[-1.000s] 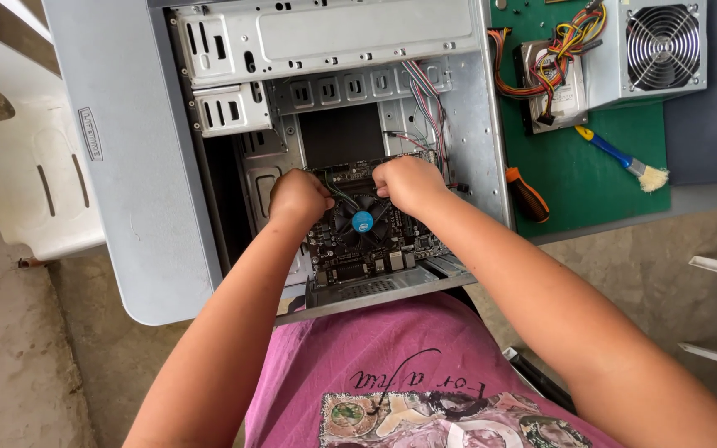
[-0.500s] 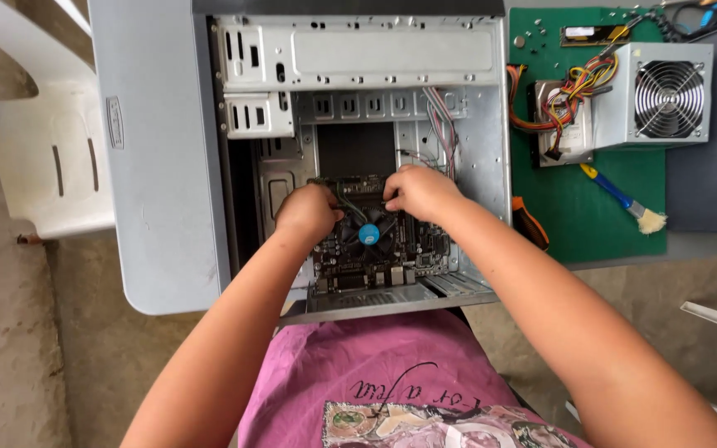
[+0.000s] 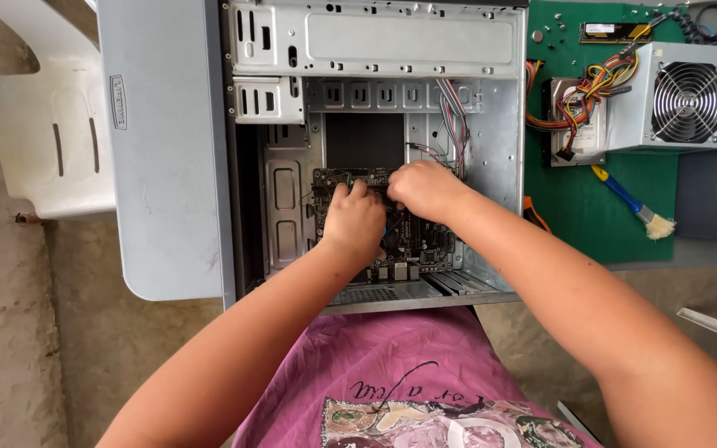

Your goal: The person aligns a motherboard inside a desktop computer case and secures it using a screwdriver and screws.

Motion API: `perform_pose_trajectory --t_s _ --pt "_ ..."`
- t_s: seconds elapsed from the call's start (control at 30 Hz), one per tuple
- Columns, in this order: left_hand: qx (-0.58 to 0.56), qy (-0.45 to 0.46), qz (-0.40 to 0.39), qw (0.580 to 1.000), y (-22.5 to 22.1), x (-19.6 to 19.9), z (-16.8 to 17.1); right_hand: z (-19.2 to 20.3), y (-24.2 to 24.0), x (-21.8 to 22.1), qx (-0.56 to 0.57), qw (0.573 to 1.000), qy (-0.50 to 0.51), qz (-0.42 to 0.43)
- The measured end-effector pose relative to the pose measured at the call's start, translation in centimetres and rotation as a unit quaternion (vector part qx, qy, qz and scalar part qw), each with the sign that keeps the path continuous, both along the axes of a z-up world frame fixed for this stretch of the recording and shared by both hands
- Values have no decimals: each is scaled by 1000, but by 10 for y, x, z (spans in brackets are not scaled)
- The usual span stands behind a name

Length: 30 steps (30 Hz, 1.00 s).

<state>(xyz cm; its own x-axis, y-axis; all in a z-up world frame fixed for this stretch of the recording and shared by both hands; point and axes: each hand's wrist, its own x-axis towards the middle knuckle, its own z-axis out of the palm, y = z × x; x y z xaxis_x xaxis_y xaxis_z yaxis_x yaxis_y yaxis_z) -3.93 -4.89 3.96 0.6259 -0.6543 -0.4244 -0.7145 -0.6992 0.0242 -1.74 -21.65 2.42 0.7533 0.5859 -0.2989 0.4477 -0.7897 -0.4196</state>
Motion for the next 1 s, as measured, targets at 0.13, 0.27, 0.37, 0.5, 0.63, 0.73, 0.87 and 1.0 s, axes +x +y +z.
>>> perform_pose_trajectory --t_s 0.13,0.27,0.37,0.5,0.63,0.73,0.87,1.0 --pt "-21 41 13 999 -1 1 -1 -15 -8 3 -61 994 -63 68" --pt "-6 58 5 998 -4 -1 4 -4 0 3 -51 996 -39 63" --pt "-3 56 5 998 -7 3 8 9 2 8 -58 998 16 6" --pt "-14 49 12 999 -12 3 2 -2 -2 11 -93 973 148 -151" --pt "4 62 18 998 -15 5 11 -10 -6 20 -106 950 201 -214" --pt "27 64 30 997 -17 5 27 33 -1 27 -67 911 277 -298" --pt "26 75 33 996 -19 5 32 30 2 26 -46 872 338 -351" --pt "23 80 35 996 -18 6 31 14 11 26 -43 850 382 -360"
